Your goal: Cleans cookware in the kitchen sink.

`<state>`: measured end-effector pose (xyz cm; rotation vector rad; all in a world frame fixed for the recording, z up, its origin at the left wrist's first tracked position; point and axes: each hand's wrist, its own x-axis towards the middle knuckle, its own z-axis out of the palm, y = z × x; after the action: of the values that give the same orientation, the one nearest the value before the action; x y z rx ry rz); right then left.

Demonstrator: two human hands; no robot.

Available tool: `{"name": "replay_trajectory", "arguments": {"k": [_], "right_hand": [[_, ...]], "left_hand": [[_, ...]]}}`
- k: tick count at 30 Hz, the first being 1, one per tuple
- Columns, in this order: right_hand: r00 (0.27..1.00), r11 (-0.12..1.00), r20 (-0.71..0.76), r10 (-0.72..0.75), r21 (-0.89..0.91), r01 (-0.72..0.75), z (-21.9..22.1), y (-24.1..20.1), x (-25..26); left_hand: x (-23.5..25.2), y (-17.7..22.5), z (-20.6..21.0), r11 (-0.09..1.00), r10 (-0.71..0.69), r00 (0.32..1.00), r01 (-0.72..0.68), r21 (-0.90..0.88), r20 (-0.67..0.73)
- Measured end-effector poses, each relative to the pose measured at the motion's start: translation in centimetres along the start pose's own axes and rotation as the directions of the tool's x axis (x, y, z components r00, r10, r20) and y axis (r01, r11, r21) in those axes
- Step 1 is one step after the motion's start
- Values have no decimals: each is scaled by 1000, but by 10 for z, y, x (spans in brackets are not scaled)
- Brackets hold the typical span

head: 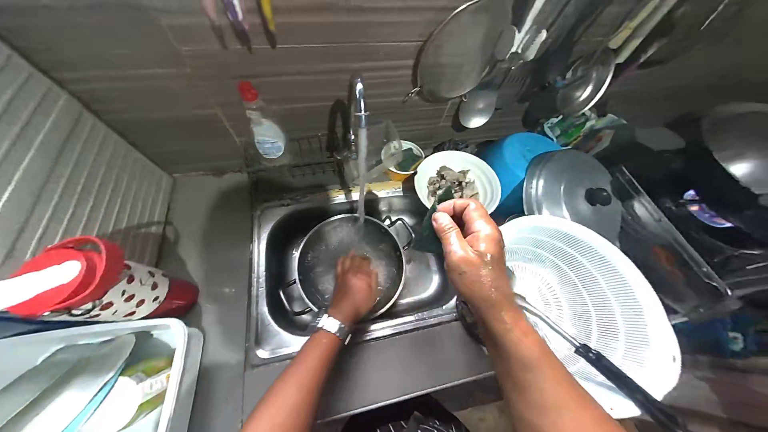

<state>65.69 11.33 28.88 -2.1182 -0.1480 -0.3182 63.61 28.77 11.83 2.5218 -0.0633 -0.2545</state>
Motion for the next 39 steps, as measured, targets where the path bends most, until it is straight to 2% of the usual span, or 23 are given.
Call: {"name": "replay_trajectory", "arguments": {"k": [1,2,3,4,5,6,7,8,10,12,14,17,20,24,26,27,28,29,31,33,34,36,39], "right_hand": [[999,999,5,39,4,-39,2,7,-1],[996,996,14,85,21,-85,6,13,-2],[991,991,23,129,39,-130,10,20,-3],[986,984,30,167,54,-168,13,27,-5],[979,977,42,200,62,-202,16,33,-6],[974,973,48,219,66,-222,18,38,-8],[972,970,49,229,68,-232,20,42,-9],[971,969,55,232,69,-235,21,45,-11],[967,965,77,243,81,-249,23,50,-18],[960,958,107,260,100,-270,24,51,-27],[955,953,133,264,118,-280,28,55,-36],[950,951,165,267,117,-287,36,65,-49],[932,936,184,312,108,-334,43,75,-55],[884,884,182,431,109,-454,63,83,-47],[853,851,176,491,111,-513,80,89,-40],[843,842,172,510,104,-530,91,93,-37],[836,838,169,522,82,-540,101,96,-33],[831,839,173,529,44,-543,111,100,-29],[829,855,213,518,-79,-513,131,111,-20],[821,867,279,498,-200,-457,152,129,-12],[820,874,310,481,-241,-422,164,139,-7],[814,887,367,449,-289,-359,191,156,2],[783,912,487,387,-327,-247,236,161,10]], "left_hand": [[5,-2,-14,981,-103,994,107,-159,31],[13,0,-26,903,-205,976,216,-371,72],[21,1,-34,746,-267,955,288,-600,125],[30,3,-39,517,-273,941,317,-795,198],[40,2,-41,279,-229,942,305,-911,246],[50,3,-42,95,-172,952,270,-958,251],[61,5,-44,-24,-127,965,227,-974,228],[74,5,-46,-99,-92,976,189,-977,198],[98,7,-49,-197,-84,985,131,-972,149],[120,9,-52,-231,-92,991,78,-970,101],[136,14,-56,-218,-100,993,37,-975,60],[150,24,-61,-53,-80,997,-4,-999,0],[158,29,-64,48,-110,992,61,-997,55],[149,23,-72,7,-112,983,146,-989,144],[141,18,-77,12,-177,970,170,-985,165],[136,15,-79,62,-220,962,178,-982,161],[131,13,-82,166,-256,956,190,-968,144],[124,11,-88,326,-273,955,209,-922,120],[106,3,-104,646,-258,960,255,-720,108],[80,-23,-110,856,-237,969,242,-456,69],[62,-39,-111,913,-242,969,242,-328,43],[18,-69,-110,951,-295,956,292,-103,-7],[-46,-97,-97,909,-414,907,416,10,-77]]}}
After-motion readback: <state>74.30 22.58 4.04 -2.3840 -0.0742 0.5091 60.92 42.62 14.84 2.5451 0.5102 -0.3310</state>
